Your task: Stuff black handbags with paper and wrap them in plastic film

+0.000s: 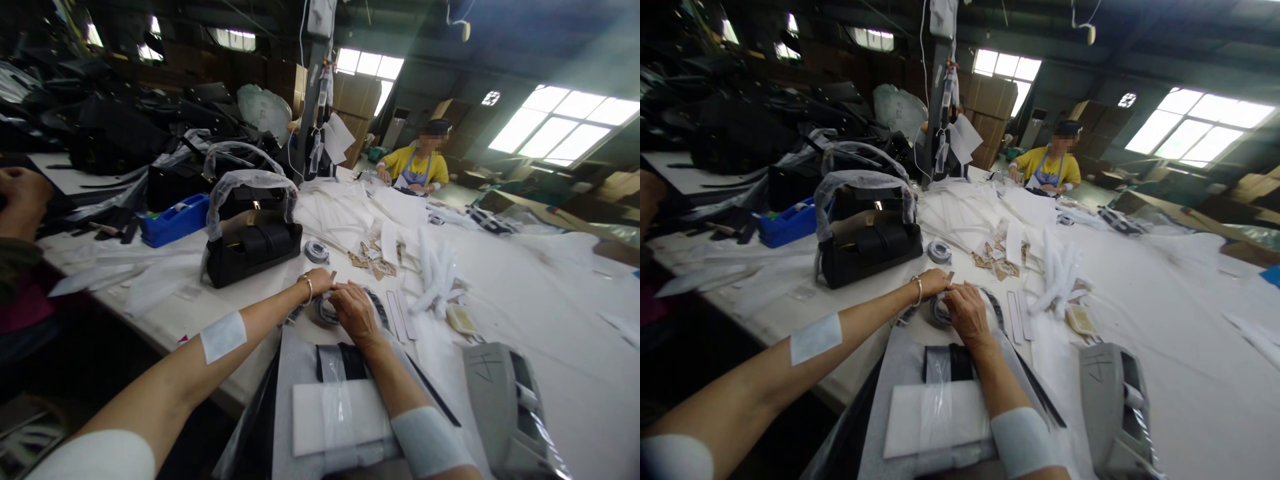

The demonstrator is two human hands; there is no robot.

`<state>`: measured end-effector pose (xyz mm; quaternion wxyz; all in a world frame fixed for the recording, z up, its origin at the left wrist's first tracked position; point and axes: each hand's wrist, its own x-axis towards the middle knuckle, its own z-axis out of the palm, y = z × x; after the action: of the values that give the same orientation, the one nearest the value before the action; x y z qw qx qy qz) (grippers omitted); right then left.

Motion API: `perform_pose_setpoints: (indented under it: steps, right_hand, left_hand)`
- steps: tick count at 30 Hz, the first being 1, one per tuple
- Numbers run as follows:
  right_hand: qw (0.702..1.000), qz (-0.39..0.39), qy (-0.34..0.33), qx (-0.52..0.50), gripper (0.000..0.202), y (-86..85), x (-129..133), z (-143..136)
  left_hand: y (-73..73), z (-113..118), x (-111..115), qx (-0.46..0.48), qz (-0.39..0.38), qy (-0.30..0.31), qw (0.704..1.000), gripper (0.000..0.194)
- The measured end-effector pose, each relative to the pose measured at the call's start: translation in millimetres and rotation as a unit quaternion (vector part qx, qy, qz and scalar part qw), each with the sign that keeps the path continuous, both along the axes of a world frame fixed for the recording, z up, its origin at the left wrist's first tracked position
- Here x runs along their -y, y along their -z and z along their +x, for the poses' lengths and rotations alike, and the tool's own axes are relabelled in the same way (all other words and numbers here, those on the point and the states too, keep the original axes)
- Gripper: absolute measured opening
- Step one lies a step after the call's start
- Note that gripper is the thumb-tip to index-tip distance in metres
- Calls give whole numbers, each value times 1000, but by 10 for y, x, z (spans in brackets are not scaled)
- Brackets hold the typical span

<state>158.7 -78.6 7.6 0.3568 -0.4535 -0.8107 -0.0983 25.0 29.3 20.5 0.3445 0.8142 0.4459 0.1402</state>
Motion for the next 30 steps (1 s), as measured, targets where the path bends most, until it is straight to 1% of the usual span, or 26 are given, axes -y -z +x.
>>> perform_pose_setpoints:
  steps: [3,6,11,14,17,20,23,27,30]
  right_hand:
    - [999,-29,17,-37,10,4,-2,14]
    - [994,-73,22,-84,12,-7,-4,21]
    - [981,-118,32,-150,13,-48,0,2]
    - [963,-165,43,-209,11,-55,-3,-5]
    - [930,-229,65,-279,13,-26,-30,17]
    - [883,-306,71,-348,20,16,-72,64]
    - [831,-367,55,-414,28,20,-100,114]
    - [767,-439,12,-468,39,-51,-89,171]
    - [735,-479,-9,-480,34,-116,-57,213]
  left_hand:
    - [-3,4,94,-26,-37,-36,998,33]
    - [6,-24,180,-10,-50,-59,997,30]
    - [30,-110,282,69,-60,-73,993,19]
    - [41,-144,342,123,-59,-82,987,18]
    - [54,-147,397,161,-59,-86,981,14]
    - [62,-133,430,182,-61,-87,978,10]
    - [46,-123,444,190,-64,-80,976,8]
    - [-22,-124,484,188,-69,-60,978,10]
    - [-77,-130,548,183,-74,-40,980,14]
